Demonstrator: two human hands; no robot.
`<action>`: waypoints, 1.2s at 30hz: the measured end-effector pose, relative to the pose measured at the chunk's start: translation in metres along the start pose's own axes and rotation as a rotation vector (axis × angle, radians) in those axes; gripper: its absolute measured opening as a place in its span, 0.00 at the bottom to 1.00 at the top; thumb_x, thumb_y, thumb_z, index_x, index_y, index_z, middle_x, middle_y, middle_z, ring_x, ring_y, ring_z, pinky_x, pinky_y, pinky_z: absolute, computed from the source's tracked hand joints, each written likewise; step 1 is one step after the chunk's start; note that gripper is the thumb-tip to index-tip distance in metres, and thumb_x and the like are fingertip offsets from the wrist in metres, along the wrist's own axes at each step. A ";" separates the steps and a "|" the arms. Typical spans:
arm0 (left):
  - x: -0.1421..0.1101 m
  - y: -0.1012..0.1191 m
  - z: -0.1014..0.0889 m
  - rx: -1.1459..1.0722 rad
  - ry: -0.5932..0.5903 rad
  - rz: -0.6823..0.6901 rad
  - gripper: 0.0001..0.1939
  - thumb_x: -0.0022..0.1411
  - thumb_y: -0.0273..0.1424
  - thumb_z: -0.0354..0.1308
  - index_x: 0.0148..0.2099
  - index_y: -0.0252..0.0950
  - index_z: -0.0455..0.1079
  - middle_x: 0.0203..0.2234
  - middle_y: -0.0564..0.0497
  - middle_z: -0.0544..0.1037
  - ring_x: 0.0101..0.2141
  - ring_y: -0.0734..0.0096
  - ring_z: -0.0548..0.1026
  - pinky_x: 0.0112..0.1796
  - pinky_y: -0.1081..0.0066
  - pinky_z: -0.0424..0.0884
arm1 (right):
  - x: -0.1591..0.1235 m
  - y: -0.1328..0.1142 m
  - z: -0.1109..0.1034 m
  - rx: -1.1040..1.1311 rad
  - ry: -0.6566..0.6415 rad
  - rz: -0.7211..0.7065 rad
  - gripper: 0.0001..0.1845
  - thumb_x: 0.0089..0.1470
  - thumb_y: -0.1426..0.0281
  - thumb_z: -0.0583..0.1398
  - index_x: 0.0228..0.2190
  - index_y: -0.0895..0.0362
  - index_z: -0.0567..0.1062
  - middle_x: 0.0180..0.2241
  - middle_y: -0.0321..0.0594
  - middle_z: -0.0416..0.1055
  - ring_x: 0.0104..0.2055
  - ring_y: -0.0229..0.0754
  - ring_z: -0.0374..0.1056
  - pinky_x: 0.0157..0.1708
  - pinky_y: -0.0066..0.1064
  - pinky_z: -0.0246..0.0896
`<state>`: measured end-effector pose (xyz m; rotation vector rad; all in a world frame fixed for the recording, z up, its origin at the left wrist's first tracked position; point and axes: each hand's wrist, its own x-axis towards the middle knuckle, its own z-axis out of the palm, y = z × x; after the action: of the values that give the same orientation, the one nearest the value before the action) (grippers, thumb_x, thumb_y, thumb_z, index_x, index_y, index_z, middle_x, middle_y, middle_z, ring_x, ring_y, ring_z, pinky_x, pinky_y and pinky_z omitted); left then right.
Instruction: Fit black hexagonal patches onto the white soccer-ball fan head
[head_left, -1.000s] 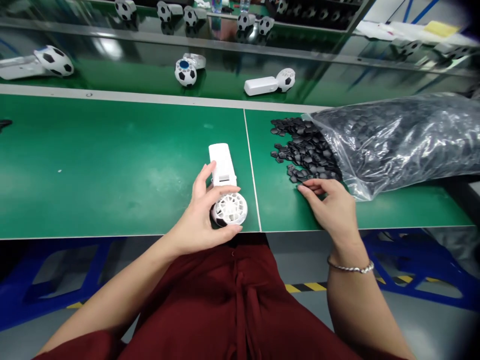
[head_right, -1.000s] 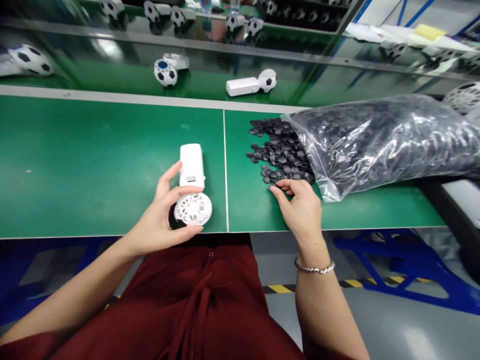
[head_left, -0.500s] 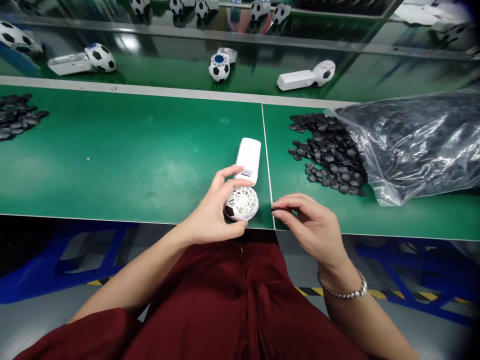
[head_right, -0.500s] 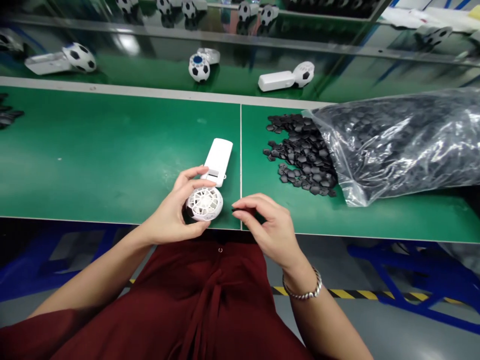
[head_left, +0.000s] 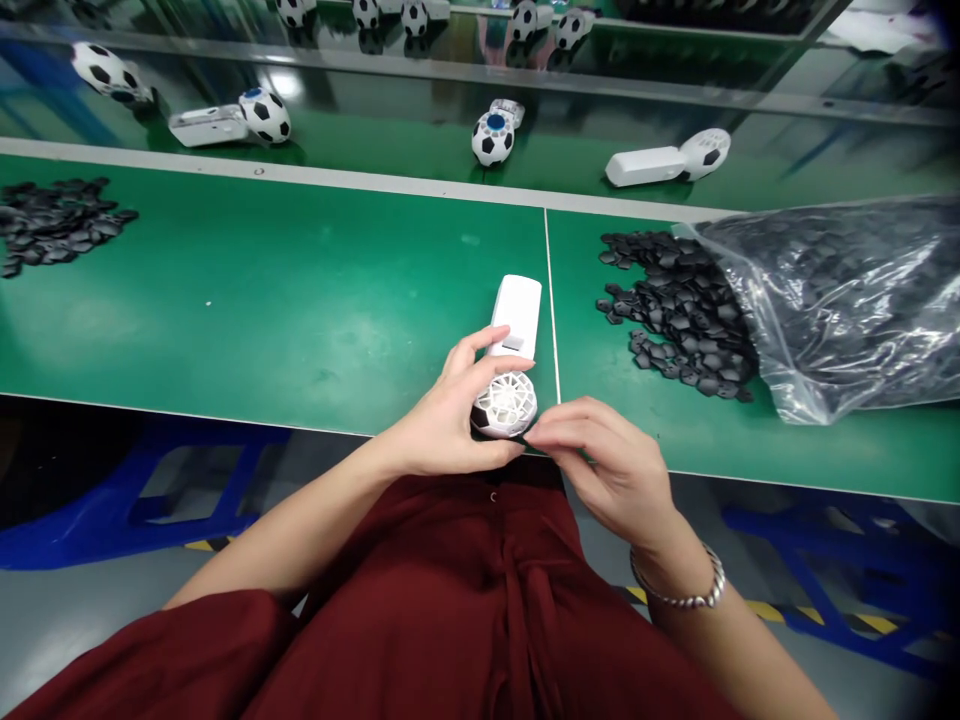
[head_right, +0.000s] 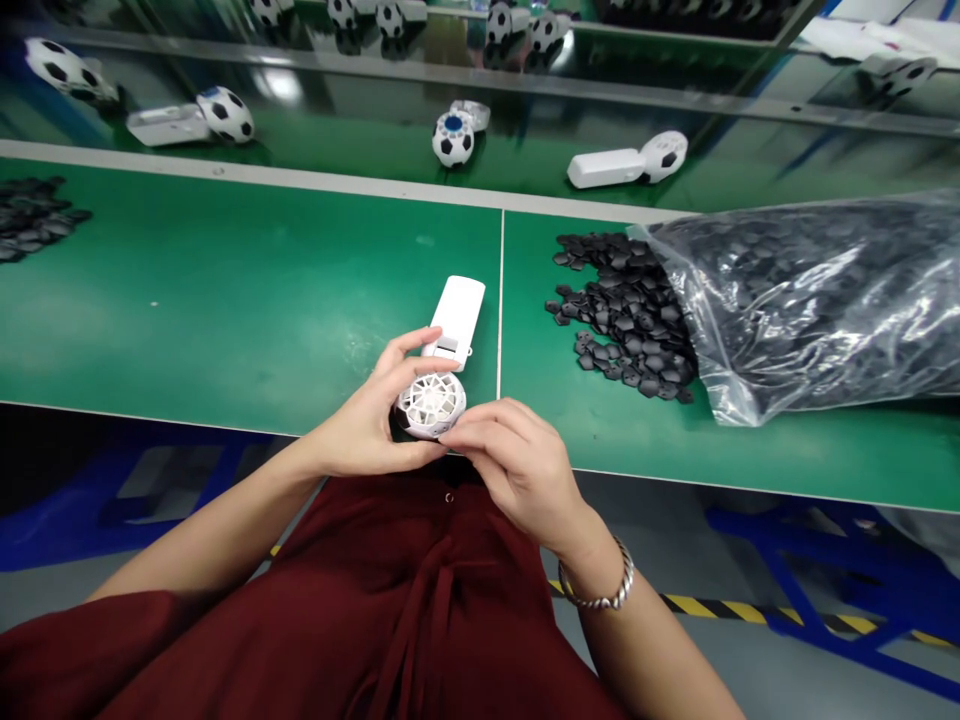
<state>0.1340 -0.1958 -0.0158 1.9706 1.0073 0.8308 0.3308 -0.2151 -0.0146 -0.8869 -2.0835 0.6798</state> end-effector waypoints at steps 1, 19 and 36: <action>0.000 -0.001 0.000 -0.011 0.002 0.005 0.33 0.45 0.28 0.63 0.54 0.40 0.58 0.60 0.41 0.46 0.61 0.51 0.48 0.56 0.52 0.56 | 0.001 0.001 0.000 -0.016 -0.008 -0.028 0.13 0.56 0.79 0.56 0.37 0.50 0.74 0.34 0.37 0.71 0.36 0.40 0.67 0.34 0.33 0.64; 0.000 -0.004 0.001 -0.044 0.011 0.031 0.30 0.47 0.25 0.59 0.54 0.39 0.58 0.60 0.41 0.48 0.61 0.52 0.48 0.57 0.51 0.53 | 0.006 0.016 0.014 0.227 0.106 0.284 0.22 0.48 0.65 0.66 0.45 0.51 0.67 0.51 0.43 0.62 0.51 0.48 0.60 0.42 0.37 0.62; 0.005 -0.005 -0.001 0.067 0.115 0.093 0.24 0.48 0.25 0.57 0.49 0.39 0.60 0.47 0.45 0.67 0.60 0.53 0.52 0.56 0.46 0.53 | 0.015 0.006 0.029 0.499 0.147 0.367 0.19 0.50 0.69 0.64 0.45 0.52 0.67 0.47 0.41 0.67 0.48 0.43 0.65 0.31 0.27 0.66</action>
<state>0.1344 -0.1889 -0.0187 2.0588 1.0278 0.9830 0.3026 -0.2050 -0.0287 -0.9942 -1.5270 1.2240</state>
